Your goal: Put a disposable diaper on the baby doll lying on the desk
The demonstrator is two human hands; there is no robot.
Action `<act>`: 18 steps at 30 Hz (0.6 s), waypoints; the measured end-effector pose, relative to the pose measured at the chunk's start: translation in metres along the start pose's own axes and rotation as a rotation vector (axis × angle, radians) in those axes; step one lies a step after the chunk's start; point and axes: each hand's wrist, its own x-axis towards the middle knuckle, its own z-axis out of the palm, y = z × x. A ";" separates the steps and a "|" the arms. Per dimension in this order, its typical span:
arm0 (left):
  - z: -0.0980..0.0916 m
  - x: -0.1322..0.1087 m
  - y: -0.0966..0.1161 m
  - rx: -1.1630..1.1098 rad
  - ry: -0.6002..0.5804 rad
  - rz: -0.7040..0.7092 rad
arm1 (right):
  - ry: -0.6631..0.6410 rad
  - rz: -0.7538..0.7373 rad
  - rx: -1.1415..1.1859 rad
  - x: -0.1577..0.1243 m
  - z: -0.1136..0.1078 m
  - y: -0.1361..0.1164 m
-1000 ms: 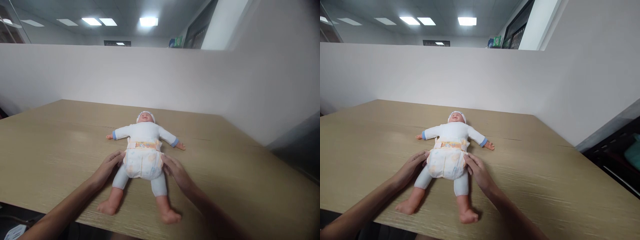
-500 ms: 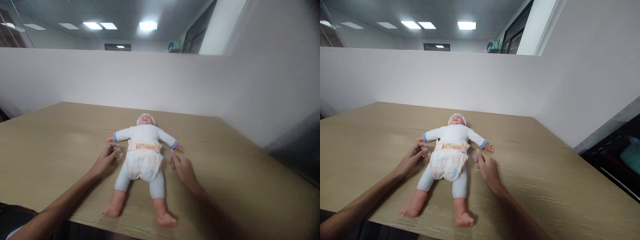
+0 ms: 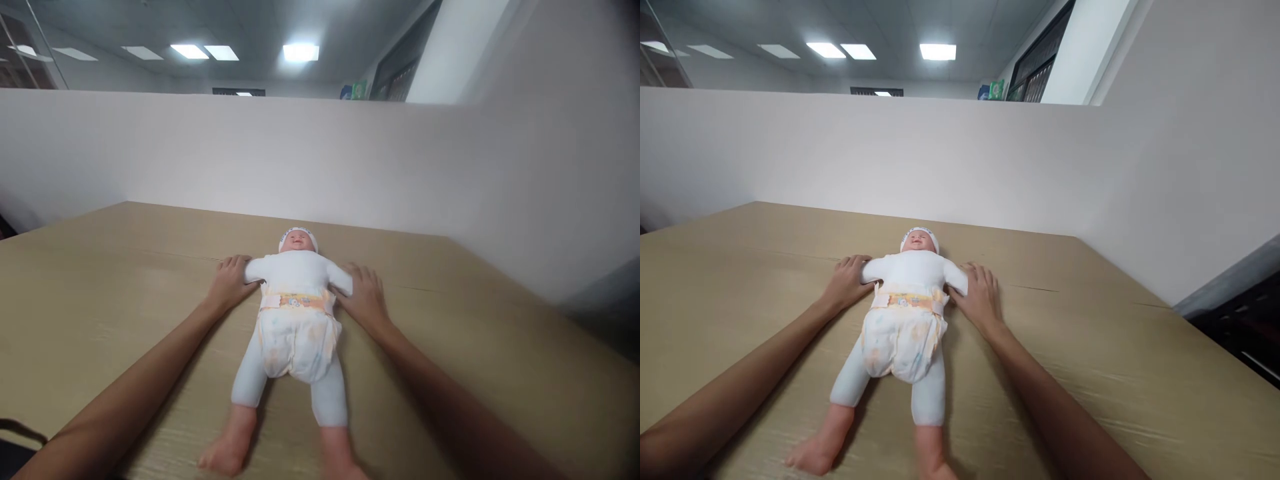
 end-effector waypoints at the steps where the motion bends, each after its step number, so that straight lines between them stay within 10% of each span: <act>1: 0.002 0.007 0.001 0.030 -0.042 -0.003 | -0.036 -0.016 0.005 0.004 0.004 -0.001; 18: 0.004 0.022 0.008 0.124 -0.172 -0.032 | -0.169 0.077 0.151 0.008 0.009 -0.001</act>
